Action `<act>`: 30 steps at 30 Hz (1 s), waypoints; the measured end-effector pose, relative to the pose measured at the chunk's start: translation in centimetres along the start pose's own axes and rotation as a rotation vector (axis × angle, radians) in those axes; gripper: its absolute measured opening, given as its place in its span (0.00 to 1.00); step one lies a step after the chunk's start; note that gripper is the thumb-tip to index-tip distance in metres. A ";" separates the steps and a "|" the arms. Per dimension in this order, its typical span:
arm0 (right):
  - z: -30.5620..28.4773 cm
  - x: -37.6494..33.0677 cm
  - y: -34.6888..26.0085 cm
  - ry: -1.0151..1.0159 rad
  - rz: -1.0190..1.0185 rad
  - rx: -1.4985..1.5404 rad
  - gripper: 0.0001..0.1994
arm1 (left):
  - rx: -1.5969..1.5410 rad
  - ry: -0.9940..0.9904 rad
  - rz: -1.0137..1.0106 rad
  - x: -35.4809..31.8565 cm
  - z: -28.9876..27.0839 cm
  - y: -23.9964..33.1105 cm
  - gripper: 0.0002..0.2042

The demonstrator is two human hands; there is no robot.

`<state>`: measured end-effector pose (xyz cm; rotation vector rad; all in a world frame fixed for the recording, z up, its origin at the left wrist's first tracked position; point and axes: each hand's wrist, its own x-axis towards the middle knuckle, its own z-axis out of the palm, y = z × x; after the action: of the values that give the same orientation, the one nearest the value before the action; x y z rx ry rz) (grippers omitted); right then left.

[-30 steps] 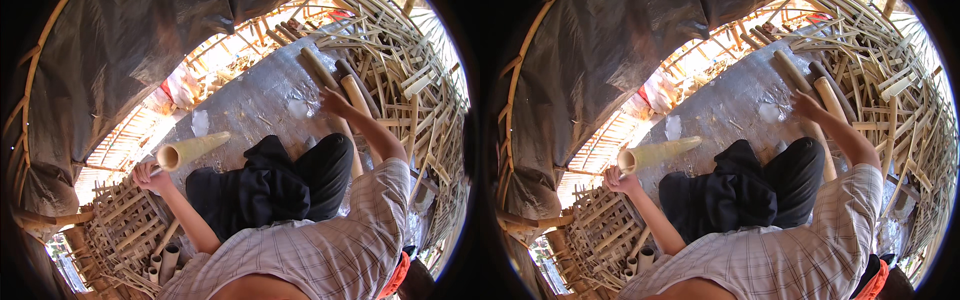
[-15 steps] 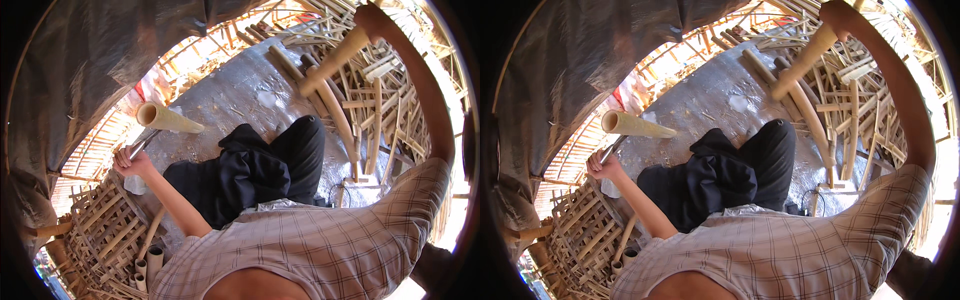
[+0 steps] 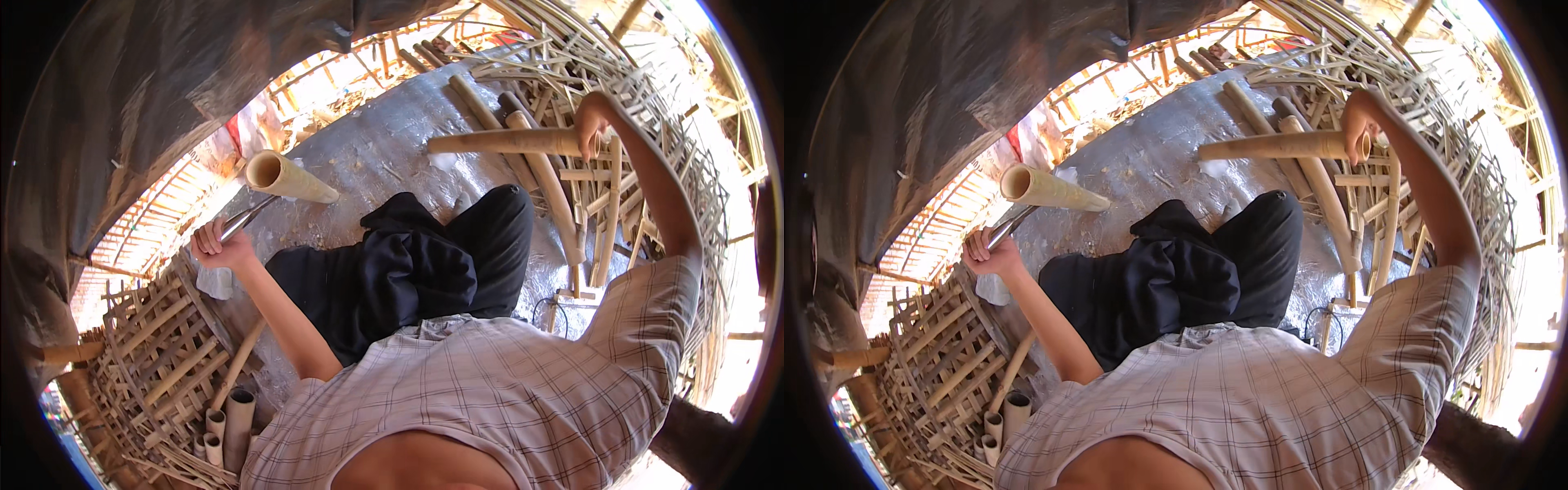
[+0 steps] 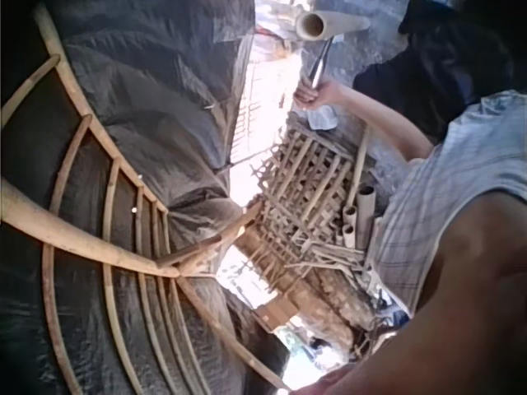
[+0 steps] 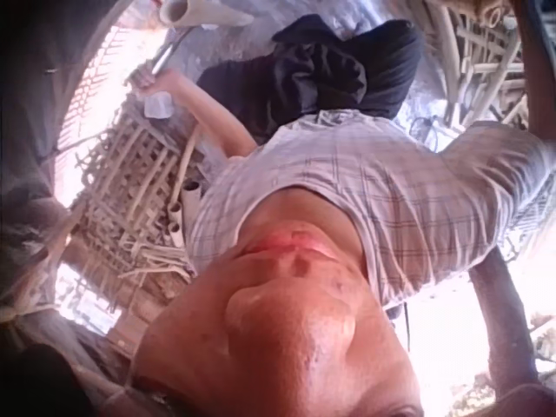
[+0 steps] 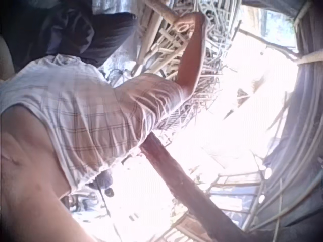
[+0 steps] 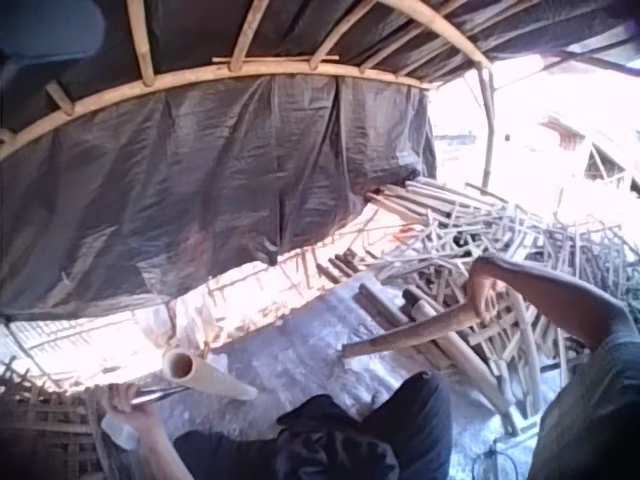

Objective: The person uses a long metal blade to smooth and shave the outer layer of a bamboo stalk while sitting in a workshop surrounded by bamboo scraps.

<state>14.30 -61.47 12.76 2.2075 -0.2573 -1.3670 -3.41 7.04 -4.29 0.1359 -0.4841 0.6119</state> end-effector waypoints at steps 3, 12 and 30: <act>0.4 2.3 -0.4 -0.162 0.091 -0.120 0.35 | -0.018 0.035 -0.012 -0.9 -0.4 0.6 0.24; 1.2 3.6 -0.6 0.022 -0.138 0.363 0.22 | 0.028 0.076 0.023 -3.4 2.6 -2.0 0.24; 22.3 4.7 -10.3 -0.302 -0.398 2.037 0.11 | 0.547 0.159 0.154 0.9 6.4 -16.6 0.20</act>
<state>-4.17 -62.24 -4.12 3.4903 -2.2314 -1.9052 4.38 -7.69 2.11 0.5676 -0.1634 0.8898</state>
